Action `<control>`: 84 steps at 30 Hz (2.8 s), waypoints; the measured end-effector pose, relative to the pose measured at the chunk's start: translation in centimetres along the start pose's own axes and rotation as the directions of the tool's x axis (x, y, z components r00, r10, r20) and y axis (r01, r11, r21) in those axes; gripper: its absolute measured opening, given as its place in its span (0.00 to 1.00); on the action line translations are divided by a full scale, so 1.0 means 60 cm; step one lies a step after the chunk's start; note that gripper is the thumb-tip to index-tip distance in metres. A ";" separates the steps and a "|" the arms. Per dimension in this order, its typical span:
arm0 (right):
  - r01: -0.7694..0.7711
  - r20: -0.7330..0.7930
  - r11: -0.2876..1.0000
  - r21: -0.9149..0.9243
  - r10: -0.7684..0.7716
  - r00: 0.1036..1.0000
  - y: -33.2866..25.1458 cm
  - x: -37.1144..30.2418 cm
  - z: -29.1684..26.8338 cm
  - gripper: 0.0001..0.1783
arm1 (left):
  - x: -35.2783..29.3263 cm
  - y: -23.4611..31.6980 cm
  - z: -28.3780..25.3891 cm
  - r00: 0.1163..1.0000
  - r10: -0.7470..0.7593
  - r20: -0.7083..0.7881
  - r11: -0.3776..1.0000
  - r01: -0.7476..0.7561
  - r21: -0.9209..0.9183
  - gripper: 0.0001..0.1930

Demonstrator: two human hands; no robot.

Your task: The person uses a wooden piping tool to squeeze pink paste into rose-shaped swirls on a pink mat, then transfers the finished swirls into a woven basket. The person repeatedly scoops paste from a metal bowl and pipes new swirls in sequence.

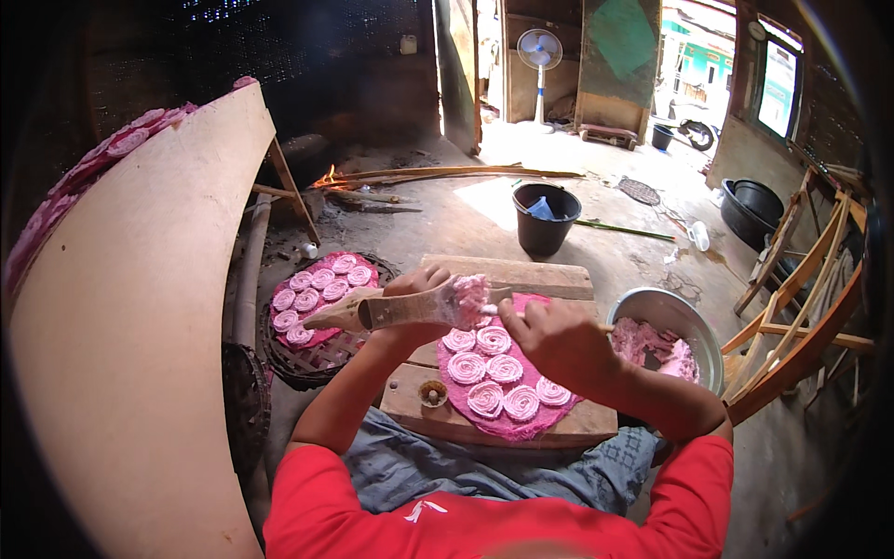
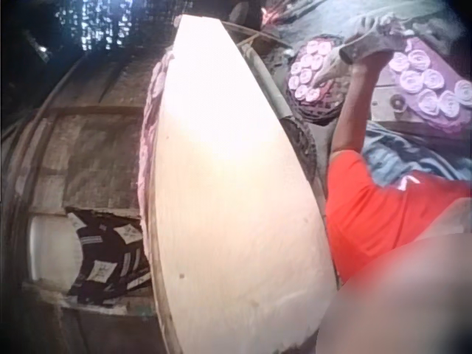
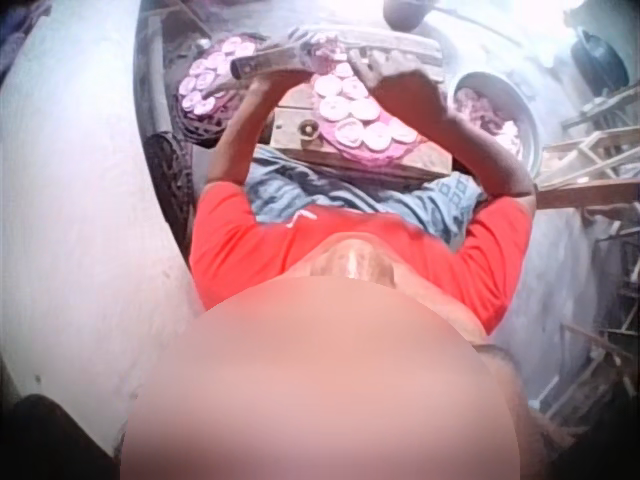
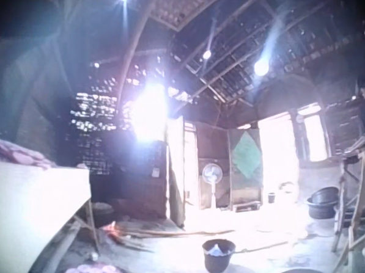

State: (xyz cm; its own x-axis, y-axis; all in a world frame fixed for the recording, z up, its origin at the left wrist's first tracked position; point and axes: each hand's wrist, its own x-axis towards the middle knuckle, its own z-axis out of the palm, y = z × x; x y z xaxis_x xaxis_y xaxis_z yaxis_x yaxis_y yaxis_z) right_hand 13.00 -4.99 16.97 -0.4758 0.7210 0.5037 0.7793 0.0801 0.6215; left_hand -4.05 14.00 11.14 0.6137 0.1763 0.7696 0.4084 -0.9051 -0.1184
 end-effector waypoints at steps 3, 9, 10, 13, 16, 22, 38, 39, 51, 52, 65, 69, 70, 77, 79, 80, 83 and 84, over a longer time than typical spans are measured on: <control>-0.011 0.052 0.999 0.047 0.008 0.999 0.004 0.004 -0.031 0.16 | -0.018 -0.044 -0.018 0.999 0.042 0.034 0.993 -0.046 0.109 0.13; -0.152 0.070 0.986 0.066 0.147 0.987 0.055 0.019 -0.052 0.17 | -0.052 -0.091 -0.028 0.997 0.040 -0.059 0.979 -0.027 0.201 0.10; -0.096 0.063 0.991 0.098 0.090 0.994 0.050 0.027 -0.044 0.17 | -0.051 -0.087 -0.029 1.000 -0.002 -0.030 0.987 0.007 0.163 0.09; -0.104 -0.022 0.986 0.131 0.107 0.994 0.027 0.037 -0.028 0.17 | -0.042 -0.068 -0.044 0.983 -0.111 -0.146 0.979 0.133 0.152 0.09; -0.041 0.075 0.987 0.152 0.030 0.997 -0.009 0.056 -0.018 0.18 | -0.031 -0.044 -0.050 0.995 -0.084 -0.051 0.993 0.088 0.079 0.10; -0.125 0.261 0.978 0.169 0.077 0.962 -0.011 0.041 -0.046 0.18 | -0.054 -0.068 -0.040 0.998 -0.017 -0.062 0.994 0.024 0.108 0.04; -0.114 0.130 0.961 0.251 0.083 0.988 -0.028 0.017 -0.022 0.18 | -0.058 -0.040 -0.040 0.993 -0.091 0.076 0.995 0.094 -0.034 0.12; -0.145 0.155 0.953 0.267 0.106 0.982 -0.023 0.005 -0.020 0.18 | -0.057 -0.052 -0.038 0.996 -0.084 0.001 0.994 0.084 0.074 0.11; -0.535 0.501 -0.036 0.844 0.406 0.764 -0.122 -0.048 0.068 0.19 | -0.040 -0.068 -0.026 0.953 -0.231 -0.195 0.946 0.267 0.185 0.04; -0.569 0.557 -0.095 0.817 0.389 0.734 -0.111 -0.053 0.069 0.19 | -0.037 -0.066 -0.022 0.961 -0.196 -0.195 0.949 0.236 0.208 0.04; -0.554 0.442 -0.019 0.833 0.625 0.643 -0.033 -0.228 0.107 0.18 | -0.044 -0.074 -0.012 0.984 -0.169 -0.055 0.974 0.175 0.147 0.10; -0.875 0.521 0.307 -0.374 0.850 0.076 0.051 -0.442 0.161 0.14 | -0.050 -0.083 -0.071 0.992 0.037 -0.125 0.943 0.006 0.332 0.08; -0.805 0.576 0.310 -0.506 0.816 -0.048 0.061 -0.478 0.169 0.11 | -0.052 -0.084 -0.084 0.980 0.006 -0.198 0.979 0.035 0.199 0.07; -0.585 0.647 -0.275 0.763 0.345 0.680 -0.032 -0.300 0.172 0.29 | -0.015 -0.009 -0.018 0.795 -0.525 0.302 -0.670 -0.167 -0.724 0.04; -0.188 0.522 -0.939 0.289 -0.010 0.853 -0.117 -0.191 0.149 0.51 | -0.006 0.046 0.029 0.845 -0.375 0.381 -0.868 -0.175 -0.465 0.05; -0.087 0.520 -0.995 0.051 -0.048 0.853 -0.143 -0.163 0.128 0.54 | -0.008 0.064 0.046 0.841 -0.314 0.441 -0.901 -0.117 -0.419 0.05; 0.095 0.308 -0.827 -0.554 -0.098 0.946 -0.174 -0.119 0.097 0.54 | -0.029 0.081 0.068 0.694 -0.378 0.613 -0.888 -0.085 -0.452 0.07; 0.115 0.338 -0.799 -0.590 -0.115 0.934 -0.169 -0.122 0.090 0.51 | -0.039 0.074 0.066 0.564 -0.551 0.615 -0.731 0.029 -0.682 0.08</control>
State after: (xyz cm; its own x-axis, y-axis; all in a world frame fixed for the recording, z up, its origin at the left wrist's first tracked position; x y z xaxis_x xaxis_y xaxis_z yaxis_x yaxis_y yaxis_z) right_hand 10.78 -7.37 3.72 -0.3962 0.8968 0.1967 -0.9182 -0.3870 -0.0851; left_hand -1.02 11.09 6.32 0.5365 0.8363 0.1132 -0.7412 0.4028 0.5370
